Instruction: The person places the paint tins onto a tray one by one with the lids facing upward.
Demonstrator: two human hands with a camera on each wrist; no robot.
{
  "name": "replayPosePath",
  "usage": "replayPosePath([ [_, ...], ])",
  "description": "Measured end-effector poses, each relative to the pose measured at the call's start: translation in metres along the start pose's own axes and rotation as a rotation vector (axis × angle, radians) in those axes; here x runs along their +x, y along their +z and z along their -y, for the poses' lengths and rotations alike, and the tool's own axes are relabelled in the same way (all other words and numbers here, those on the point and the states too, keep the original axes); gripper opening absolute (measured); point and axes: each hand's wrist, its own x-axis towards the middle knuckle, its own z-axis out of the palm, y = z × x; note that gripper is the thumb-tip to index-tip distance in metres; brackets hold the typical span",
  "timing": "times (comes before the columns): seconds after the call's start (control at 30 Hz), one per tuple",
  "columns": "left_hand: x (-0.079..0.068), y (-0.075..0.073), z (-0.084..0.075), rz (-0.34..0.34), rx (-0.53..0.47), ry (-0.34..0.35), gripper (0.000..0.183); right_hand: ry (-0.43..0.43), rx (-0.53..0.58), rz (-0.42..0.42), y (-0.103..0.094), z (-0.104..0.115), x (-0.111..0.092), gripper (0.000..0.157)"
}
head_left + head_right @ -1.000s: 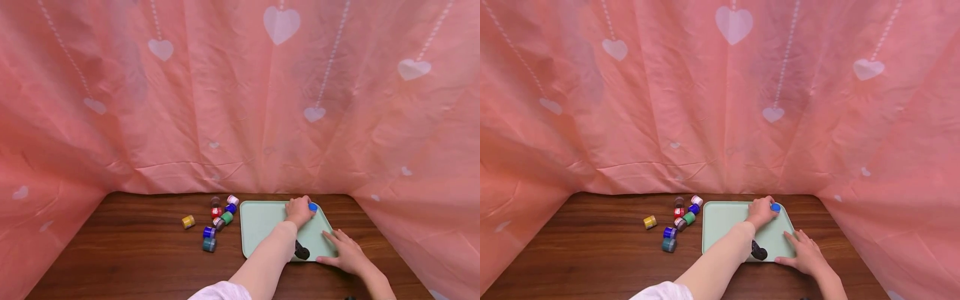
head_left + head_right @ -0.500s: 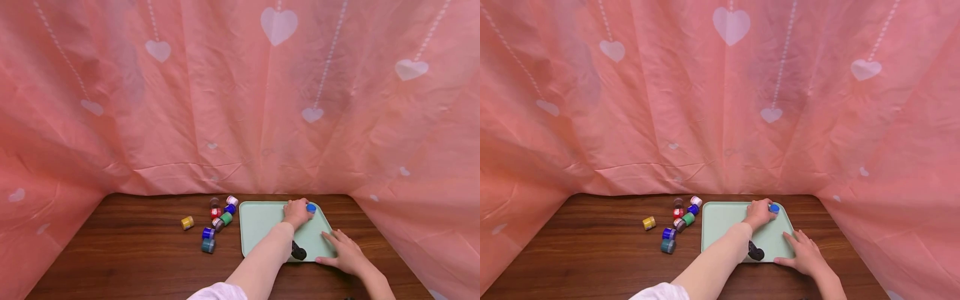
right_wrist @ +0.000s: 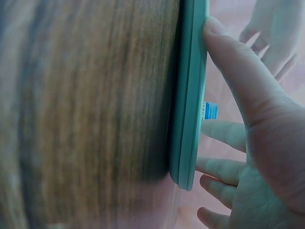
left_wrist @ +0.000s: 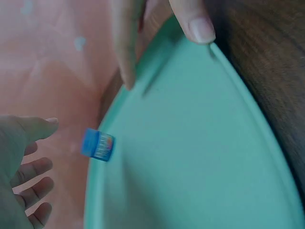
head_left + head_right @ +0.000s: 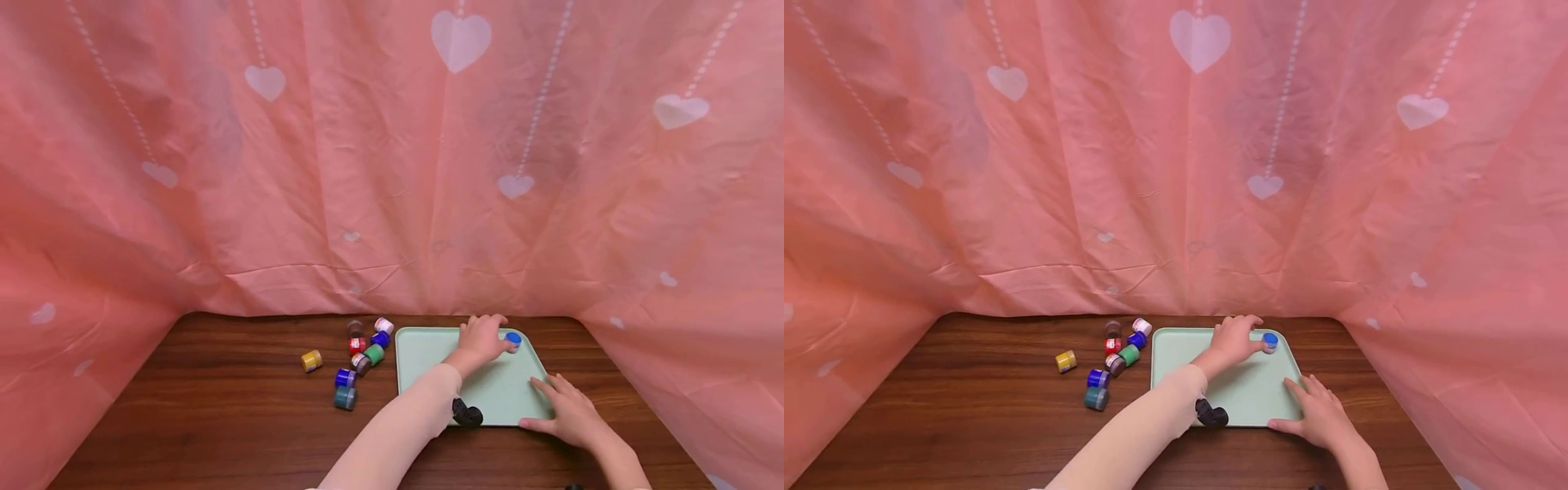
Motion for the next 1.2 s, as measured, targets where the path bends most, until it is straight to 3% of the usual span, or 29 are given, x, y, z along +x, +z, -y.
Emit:
replayPosePath([
  [0.23,-0.024,-0.031,0.013,-0.054,0.019,0.161,0.035,0.011,0.007,0.015,-0.002,-0.003,0.003,0.085],
  [0.57,-0.081,-0.074,0.047,-0.095,0.088,0.320,0.029,0.012,0.008,0.018,0.002,-0.003,0.005,0.087],
  [0.87,-0.128,-0.091,0.089,-0.134,0.265,0.421,0.027,0.005,0.001,0.013,0.000,-0.003,0.004,0.086],
  [1.2,-0.160,-0.106,0.139,-0.158,0.348,0.461,0.028,0.000,-0.003,-0.018,0.004,-0.005,-0.001,0.085],
])
